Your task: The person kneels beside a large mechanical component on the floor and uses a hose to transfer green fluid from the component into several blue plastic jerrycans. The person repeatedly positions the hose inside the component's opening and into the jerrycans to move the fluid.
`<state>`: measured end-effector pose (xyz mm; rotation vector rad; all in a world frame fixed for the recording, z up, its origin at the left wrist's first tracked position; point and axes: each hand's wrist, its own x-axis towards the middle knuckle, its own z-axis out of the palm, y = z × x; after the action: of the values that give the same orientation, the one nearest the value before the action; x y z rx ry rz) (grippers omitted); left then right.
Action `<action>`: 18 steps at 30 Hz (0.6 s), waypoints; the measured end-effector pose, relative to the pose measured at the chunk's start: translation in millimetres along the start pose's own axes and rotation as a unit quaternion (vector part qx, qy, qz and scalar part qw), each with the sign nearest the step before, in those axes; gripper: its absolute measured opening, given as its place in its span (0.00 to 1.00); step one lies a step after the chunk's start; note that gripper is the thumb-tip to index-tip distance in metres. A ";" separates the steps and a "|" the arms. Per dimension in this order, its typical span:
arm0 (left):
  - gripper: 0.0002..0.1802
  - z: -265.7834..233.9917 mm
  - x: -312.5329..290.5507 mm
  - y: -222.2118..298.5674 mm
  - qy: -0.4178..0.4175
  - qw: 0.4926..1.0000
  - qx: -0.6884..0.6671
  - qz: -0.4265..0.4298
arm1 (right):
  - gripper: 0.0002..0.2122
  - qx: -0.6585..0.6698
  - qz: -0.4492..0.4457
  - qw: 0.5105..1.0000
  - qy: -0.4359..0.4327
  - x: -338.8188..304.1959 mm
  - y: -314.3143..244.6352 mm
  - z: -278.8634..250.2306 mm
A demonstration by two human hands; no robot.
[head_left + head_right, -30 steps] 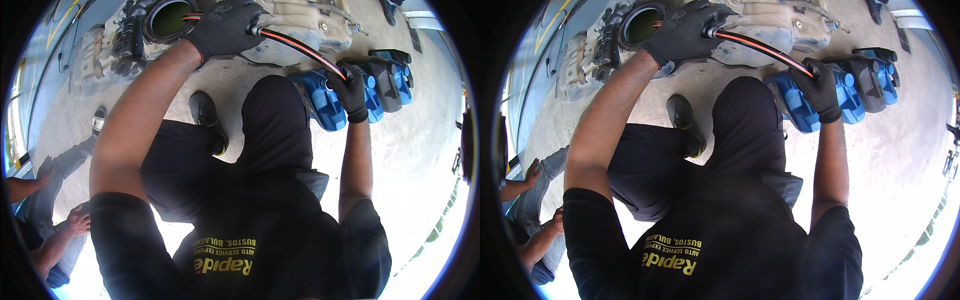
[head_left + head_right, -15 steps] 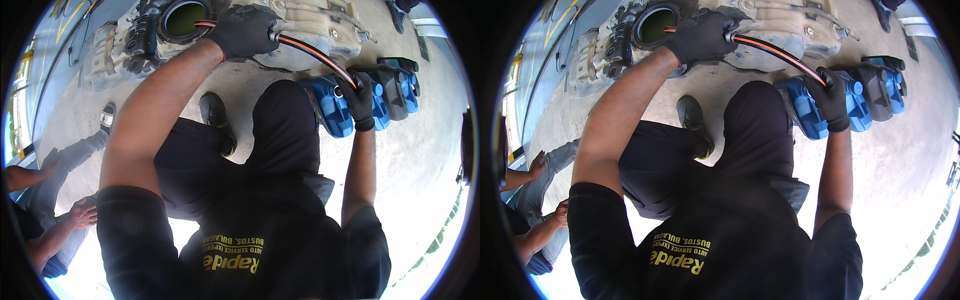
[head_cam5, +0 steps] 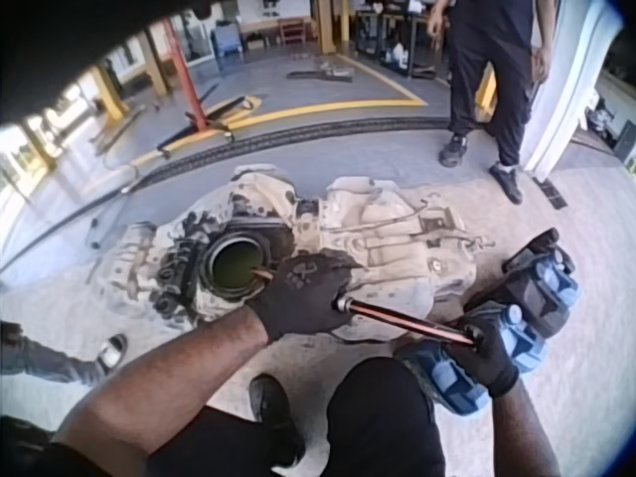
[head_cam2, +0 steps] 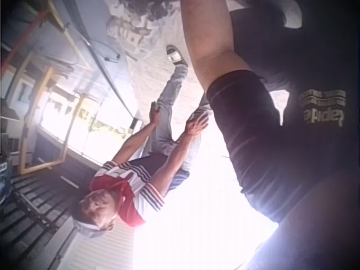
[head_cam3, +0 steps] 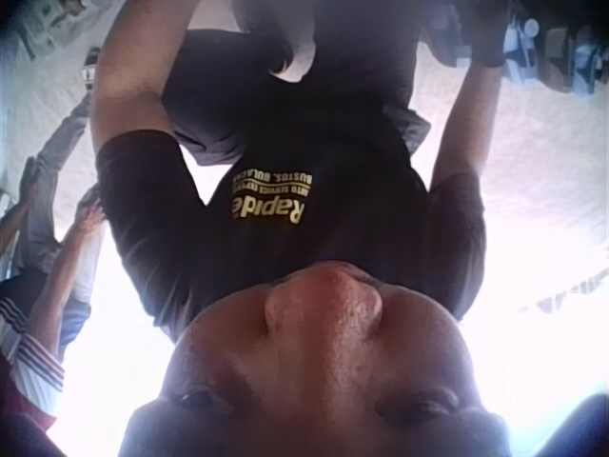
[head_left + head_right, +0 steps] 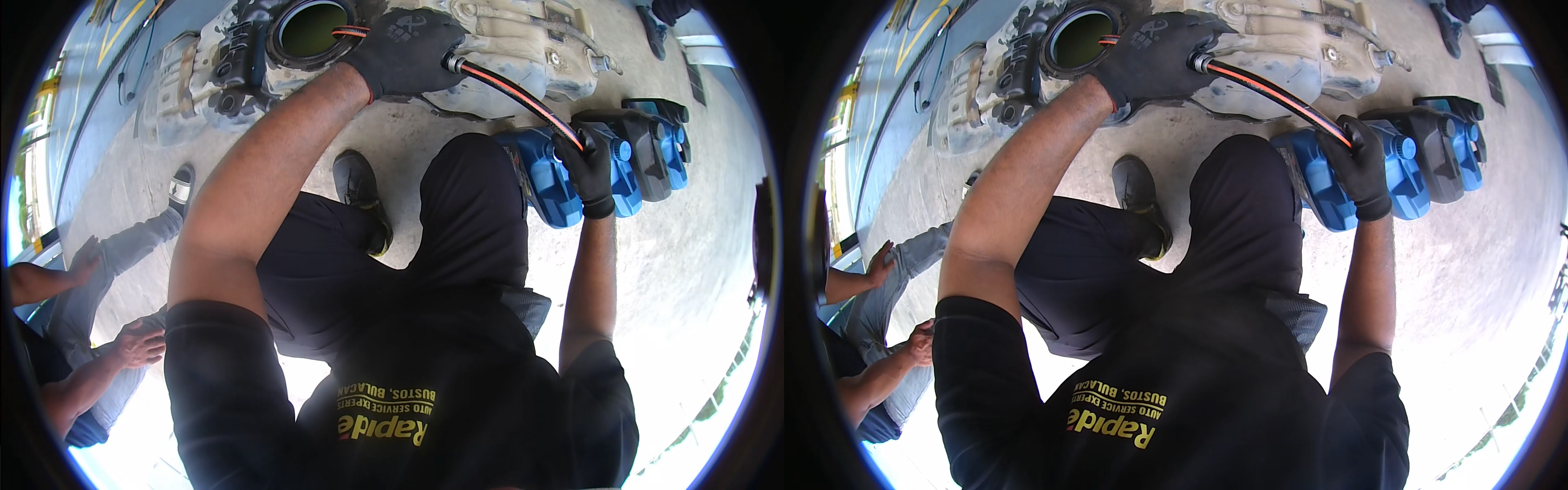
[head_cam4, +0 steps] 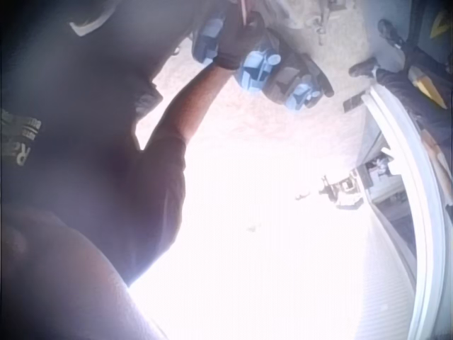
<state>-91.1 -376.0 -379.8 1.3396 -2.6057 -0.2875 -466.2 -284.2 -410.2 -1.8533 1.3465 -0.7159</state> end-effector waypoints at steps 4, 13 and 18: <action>0.36 7.0 -3.5 -4.9 0.067 0.996 0.006 0.050 | 0.12 -0.007 -0.014 0.999 0.030 1.4 -13.1 6.1; 0.38 -0.4 -5.5 -0.3 0.035 0.999 -0.010 0.021 | 0.12 -0.033 -0.007 0.999 0.024 4.2 -29.0 -1.3; 0.33 -23.5 -4.1 2.0 0.050 0.990 -0.133 0.006 | 0.13 0.048 0.054 0.997 -0.005 8.2 -17.4 -8.6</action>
<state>-84.2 -373.4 -357.0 1.2129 -2.3924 -0.5314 -460.8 -290.6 -390.8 -1.6936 1.3711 -0.7030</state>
